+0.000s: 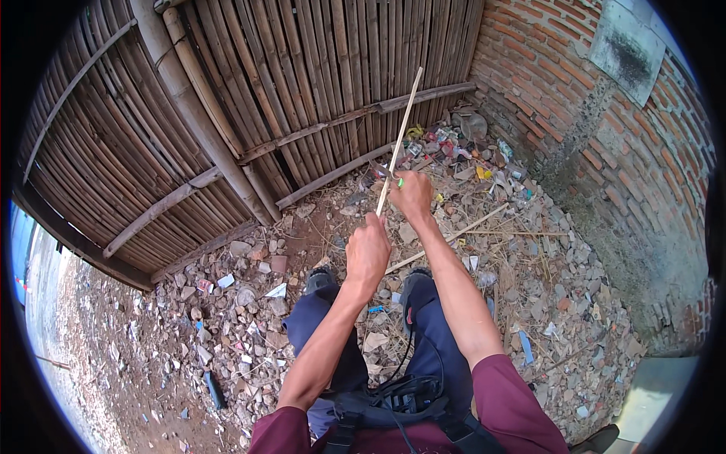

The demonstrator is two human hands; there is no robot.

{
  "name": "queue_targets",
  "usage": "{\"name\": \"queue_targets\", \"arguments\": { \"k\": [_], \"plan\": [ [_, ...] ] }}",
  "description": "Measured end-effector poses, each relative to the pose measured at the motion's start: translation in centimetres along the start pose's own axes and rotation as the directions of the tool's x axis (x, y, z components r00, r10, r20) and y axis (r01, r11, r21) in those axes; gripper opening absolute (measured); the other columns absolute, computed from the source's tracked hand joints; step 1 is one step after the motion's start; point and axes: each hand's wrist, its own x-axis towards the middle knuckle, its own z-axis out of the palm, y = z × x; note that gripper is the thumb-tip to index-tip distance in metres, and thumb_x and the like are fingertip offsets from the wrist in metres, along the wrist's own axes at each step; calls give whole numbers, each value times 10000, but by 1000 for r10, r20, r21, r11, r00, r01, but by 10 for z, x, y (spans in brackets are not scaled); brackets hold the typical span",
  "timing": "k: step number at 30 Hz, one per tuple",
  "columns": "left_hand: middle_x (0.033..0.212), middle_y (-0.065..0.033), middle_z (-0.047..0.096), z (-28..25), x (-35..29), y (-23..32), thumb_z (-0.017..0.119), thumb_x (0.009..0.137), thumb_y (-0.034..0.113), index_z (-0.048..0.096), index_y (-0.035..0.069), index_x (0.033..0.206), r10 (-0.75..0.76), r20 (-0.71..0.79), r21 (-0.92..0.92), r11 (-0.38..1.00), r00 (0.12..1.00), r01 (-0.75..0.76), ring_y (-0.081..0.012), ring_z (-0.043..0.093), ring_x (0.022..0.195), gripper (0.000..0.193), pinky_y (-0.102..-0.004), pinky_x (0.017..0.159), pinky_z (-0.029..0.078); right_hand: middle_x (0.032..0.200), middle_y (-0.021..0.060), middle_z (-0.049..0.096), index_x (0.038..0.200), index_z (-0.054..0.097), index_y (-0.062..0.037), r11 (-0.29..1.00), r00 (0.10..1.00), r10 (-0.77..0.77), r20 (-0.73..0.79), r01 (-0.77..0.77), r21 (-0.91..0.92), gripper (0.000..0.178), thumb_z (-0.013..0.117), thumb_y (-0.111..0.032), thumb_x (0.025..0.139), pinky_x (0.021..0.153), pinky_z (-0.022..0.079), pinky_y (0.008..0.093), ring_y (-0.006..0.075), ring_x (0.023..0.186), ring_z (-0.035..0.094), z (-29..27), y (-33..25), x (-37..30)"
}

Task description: The person shaves a thin wooden strip with a machete and then uses a small knife to carve the edges of the strip.

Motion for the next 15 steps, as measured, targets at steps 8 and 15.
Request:
{"name": "queue_targets", "arguments": {
  "k": [8, 15],
  "plan": [
    [679, -332, 648, 5, -29, 4, 487, 1132, 244, 530, -29, 984, 54, -29, -24, 998, 998, -55, -547, 677, 674, 313, -628, 588, 545, 858, 230, 775, 1019, 846, -88, 977, 977, 210, -32, -208, 48, 211, 793, -126, 819, 775, 625, 517, 409, 826, 774, 6, 19, 6],
    [682, -310, 667, 0, -45, -7, 478, 1136, 262, 523, -24, 1010, 45, 16, 24, 999, 999, -46, -533, 697, 678, 316, -619, 577, 564, 904, 221, 780, 993, 820, -65, 980, 980, 197, 5, -196, -41, 201, 818, -151, 811, 795, 627, 524, 426, 855, 771, 12, 30, 6]
  ]
}}
